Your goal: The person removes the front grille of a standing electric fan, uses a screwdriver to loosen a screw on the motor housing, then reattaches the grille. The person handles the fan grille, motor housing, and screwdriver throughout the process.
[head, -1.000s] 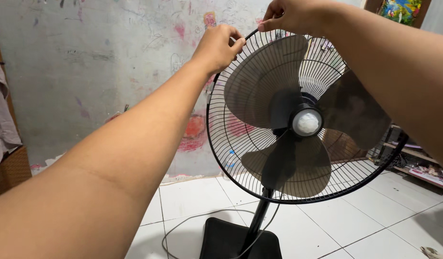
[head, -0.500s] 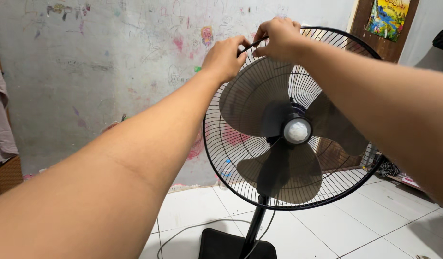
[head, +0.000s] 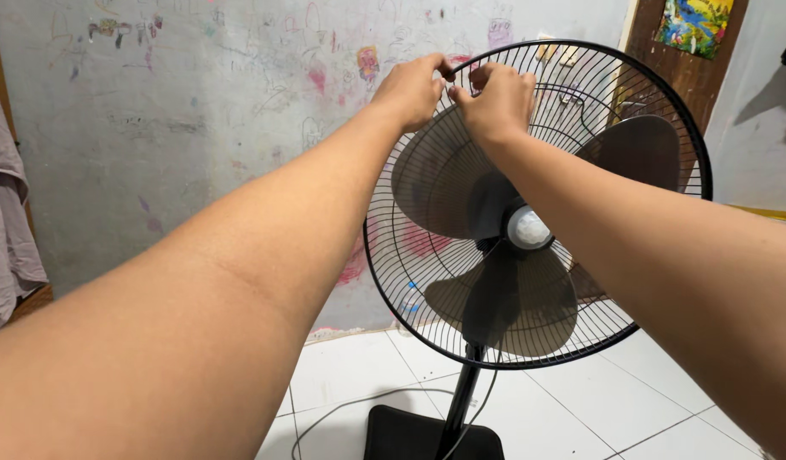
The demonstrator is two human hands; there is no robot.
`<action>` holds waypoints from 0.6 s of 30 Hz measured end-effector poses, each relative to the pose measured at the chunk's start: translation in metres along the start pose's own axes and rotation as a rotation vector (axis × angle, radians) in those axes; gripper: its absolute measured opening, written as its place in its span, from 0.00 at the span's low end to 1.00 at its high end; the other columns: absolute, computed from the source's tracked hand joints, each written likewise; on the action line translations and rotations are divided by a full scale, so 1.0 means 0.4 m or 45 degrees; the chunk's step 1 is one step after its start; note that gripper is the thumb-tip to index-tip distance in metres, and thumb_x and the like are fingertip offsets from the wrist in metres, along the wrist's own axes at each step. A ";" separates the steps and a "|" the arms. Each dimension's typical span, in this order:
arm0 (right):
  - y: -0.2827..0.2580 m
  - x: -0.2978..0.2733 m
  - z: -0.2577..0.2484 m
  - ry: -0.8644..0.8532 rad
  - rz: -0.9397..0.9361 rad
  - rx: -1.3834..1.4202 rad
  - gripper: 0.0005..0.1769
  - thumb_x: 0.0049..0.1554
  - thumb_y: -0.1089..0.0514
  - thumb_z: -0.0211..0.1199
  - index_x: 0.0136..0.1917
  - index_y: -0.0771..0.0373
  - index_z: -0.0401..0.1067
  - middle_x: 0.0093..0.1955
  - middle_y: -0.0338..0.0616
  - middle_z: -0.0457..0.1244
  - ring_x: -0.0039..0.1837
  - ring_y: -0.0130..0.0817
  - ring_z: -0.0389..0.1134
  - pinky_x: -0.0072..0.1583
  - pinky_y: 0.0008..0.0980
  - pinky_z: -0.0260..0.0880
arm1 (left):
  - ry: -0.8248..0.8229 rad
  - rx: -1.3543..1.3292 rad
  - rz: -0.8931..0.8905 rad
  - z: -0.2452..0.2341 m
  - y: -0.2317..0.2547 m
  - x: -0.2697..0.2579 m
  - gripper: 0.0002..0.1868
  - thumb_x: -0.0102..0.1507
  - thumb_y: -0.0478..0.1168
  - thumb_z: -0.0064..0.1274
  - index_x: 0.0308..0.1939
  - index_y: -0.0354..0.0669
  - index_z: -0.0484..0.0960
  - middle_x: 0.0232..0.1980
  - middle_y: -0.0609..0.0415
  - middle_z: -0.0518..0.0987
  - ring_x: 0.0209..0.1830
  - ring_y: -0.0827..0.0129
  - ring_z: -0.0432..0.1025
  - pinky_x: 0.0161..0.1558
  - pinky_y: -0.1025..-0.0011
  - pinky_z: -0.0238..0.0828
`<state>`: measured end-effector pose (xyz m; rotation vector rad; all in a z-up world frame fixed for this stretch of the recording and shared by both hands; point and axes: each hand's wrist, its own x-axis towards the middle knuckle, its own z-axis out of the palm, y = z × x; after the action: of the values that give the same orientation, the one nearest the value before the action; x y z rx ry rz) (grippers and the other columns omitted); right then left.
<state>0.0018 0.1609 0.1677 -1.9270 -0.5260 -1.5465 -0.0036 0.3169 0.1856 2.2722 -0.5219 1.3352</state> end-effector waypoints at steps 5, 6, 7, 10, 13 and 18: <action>0.002 -0.008 -0.013 -0.005 0.044 0.208 0.15 0.53 0.50 0.75 0.49 0.60 0.82 0.45 0.45 0.73 0.47 0.36 0.75 0.53 0.35 0.73 | 0.197 0.072 0.131 0.016 0.010 0.016 0.10 0.67 0.43 0.53 0.48 0.47 0.85 0.49 0.46 0.82 0.50 0.53 0.76 0.51 0.58 0.72; 0.000 -0.004 -0.014 -0.009 0.039 0.197 0.13 0.54 0.50 0.74 0.48 0.60 0.82 0.44 0.44 0.73 0.45 0.35 0.76 0.52 0.34 0.74 | 0.174 0.059 0.123 0.012 0.006 0.019 0.10 0.67 0.43 0.53 0.48 0.47 0.85 0.49 0.47 0.83 0.52 0.54 0.77 0.53 0.59 0.72; -0.004 -0.002 -0.013 -0.014 0.034 0.185 0.11 0.56 0.51 0.73 0.47 0.59 0.83 0.43 0.44 0.73 0.44 0.35 0.76 0.51 0.34 0.74 | 0.151 0.046 0.115 0.007 0.002 0.020 0.10 0.68 0.44 0.53 0.49 0.47 0.85 0.50 0.48 0.84 0.54 0.55 0.77 0.55 0.60 0.72; -0.004 0.016 -0.014 0.034 -0.010 0.160 0.08 0.55 0.53 0.73 0.44 0.59 0.83 0.40 0.43 0.73 0.42 0.34 0.75 0.49 0.35 0.73 | 0.053 0.056 0.043 -0.004 0.012 0.025 0.12 0.66 0.49 0.55 0.49 0.50 0.84 0.50 0.52 0.84 0.53 0.59 0.78 0.56 0.61 0.72; 0.007 0.029 -0.006 0.029 -0.159 0.080 0.11 0.55 0.52 0.75 0.42 0.62 0.82 0.39 0.47 0.72 0.40 0.39 0.74 0.47 0.38 0.73 | 0.206 0.104 0.117 -0.008 0.019 0.018 0.13 0.60 0.48 0.58 0.48 0.56 0.86 0.52 0.50 0.81 0.54 0.53 0.74 0.46 0.55 0.70; 0.030 0.062 0.023 0.002 -0.210 -0.021 0.12 0.55 0.53 0.75 0.36 0.63 0.81 0.35 0.51 0.69 0.38 0.47 0.72 0.46 0.42 0.72 | 0.259 0.199 0.124 0.002 0.039 0.022 0.07 0.62 0.44 0.57 0.42 0.53 0.87 0.44 0.50 0.83 0.46 0.52 0.78 0.43 0.55 0.74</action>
<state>0.0220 0.1566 0.1878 -1.9356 -0.6884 -1.6587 -0.0072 0.3029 0.1959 2.2218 -0.4780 1.6879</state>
